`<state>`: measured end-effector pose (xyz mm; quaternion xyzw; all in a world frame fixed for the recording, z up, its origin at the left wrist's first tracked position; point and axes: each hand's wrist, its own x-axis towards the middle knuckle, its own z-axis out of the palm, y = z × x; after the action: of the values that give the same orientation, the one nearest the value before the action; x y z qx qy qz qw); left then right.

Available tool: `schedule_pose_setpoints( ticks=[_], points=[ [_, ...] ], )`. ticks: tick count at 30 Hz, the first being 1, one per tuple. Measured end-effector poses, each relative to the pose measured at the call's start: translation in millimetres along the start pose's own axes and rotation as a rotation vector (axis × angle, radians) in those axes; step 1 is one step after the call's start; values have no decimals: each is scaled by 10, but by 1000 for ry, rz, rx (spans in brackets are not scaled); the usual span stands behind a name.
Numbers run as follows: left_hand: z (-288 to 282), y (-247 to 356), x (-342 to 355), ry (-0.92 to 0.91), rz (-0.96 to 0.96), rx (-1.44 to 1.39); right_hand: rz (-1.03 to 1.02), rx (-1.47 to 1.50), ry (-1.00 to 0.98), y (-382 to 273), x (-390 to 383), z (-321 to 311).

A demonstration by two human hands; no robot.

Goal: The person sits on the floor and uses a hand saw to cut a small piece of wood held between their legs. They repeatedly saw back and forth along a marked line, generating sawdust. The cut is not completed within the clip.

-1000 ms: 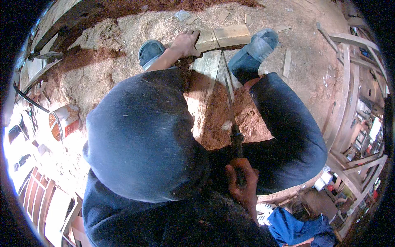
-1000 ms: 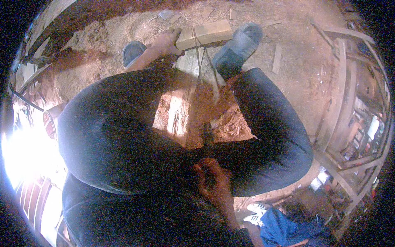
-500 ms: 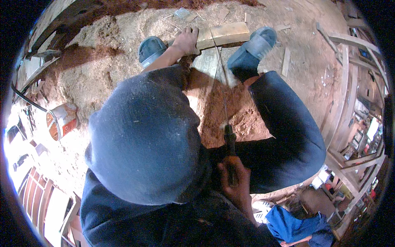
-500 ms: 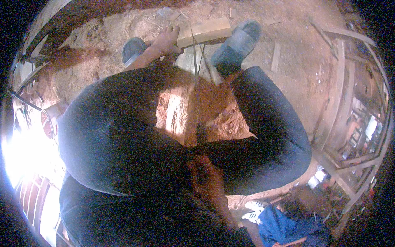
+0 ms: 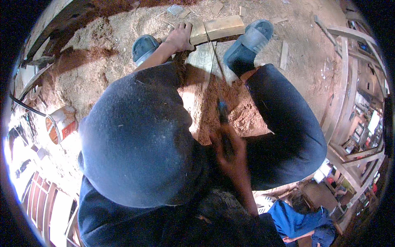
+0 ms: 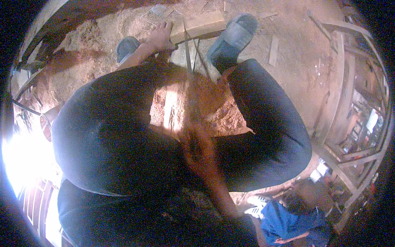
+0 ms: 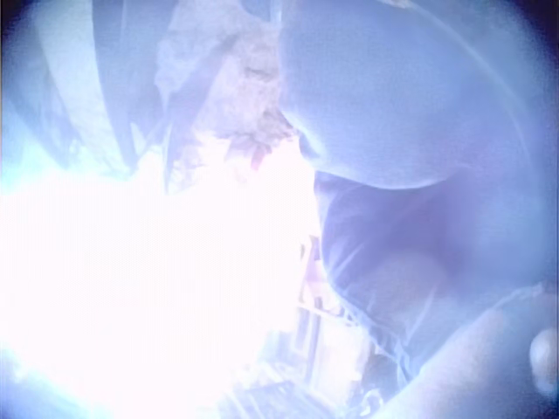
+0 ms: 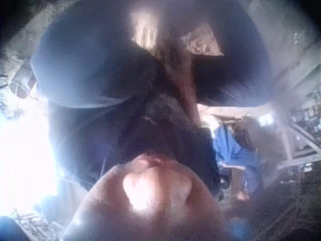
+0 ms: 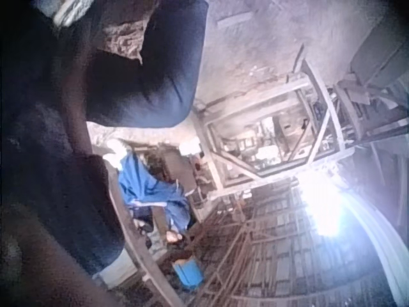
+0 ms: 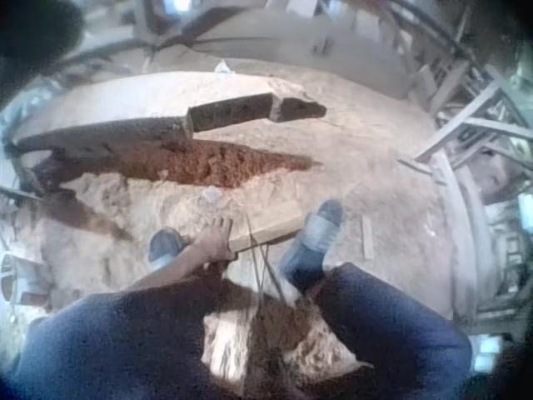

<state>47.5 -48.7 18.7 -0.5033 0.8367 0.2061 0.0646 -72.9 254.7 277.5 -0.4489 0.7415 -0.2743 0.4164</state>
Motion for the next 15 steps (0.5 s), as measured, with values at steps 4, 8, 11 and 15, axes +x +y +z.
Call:
schedule_pose_setpoints(
  ticks=[4, 8, 11, 15],
  points=[
    [0, -24, 16, -10, 30, 17, 32, -17, -131, 13, -28, -38],
    [30, -37, 36, -21, 47, 15, 96, 30, -210, 88, -59, -95],
    [32, -31, 30, -20, 26, -16, 58, -12, -122, 198, 36, -46],
    [15, -23, 2, -67, 30, -34, 96, -17, 25, 259, -43, -6]
  ],
)
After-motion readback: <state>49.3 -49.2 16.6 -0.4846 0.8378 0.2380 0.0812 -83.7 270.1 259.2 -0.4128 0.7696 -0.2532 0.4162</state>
